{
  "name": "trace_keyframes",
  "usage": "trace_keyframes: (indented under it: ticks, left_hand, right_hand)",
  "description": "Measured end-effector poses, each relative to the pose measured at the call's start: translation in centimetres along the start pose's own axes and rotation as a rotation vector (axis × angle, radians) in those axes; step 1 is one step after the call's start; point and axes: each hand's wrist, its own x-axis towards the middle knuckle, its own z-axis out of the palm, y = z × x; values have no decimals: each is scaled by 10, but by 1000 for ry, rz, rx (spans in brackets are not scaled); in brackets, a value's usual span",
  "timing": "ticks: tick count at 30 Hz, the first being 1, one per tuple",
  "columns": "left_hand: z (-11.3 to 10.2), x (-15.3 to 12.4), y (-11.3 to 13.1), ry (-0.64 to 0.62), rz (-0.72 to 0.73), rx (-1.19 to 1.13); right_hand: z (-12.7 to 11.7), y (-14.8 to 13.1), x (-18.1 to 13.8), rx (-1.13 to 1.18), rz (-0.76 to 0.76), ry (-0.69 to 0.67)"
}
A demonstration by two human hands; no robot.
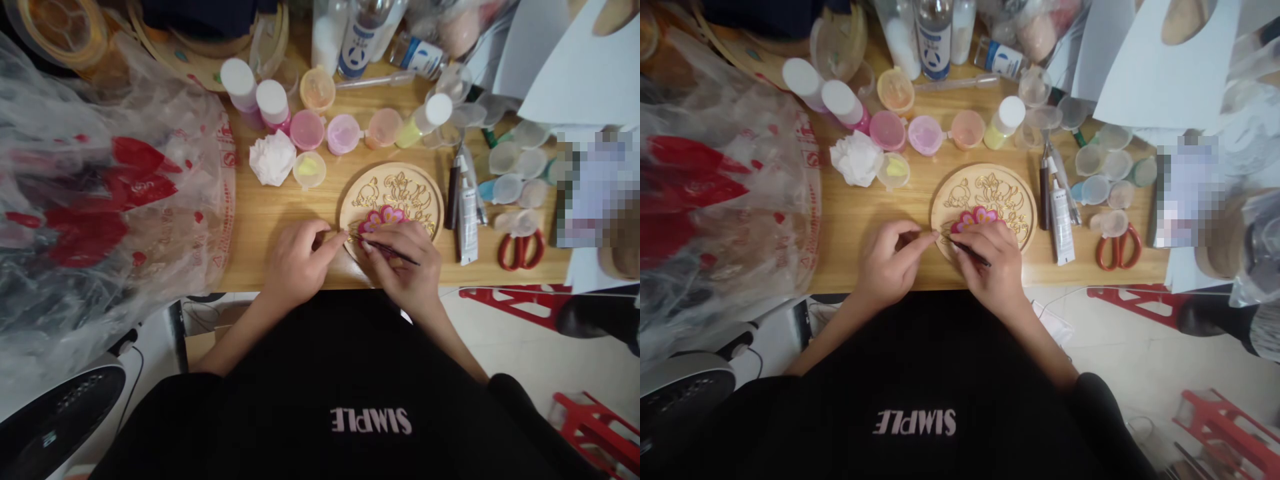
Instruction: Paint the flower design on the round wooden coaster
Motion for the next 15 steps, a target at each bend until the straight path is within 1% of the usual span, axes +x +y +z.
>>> trace_keyframes:
  ticks: [15]
  left_hand:
    - [1,3,4,-8,27,93]
  right_hand:
    - [1,0,-1,-17,1,7]
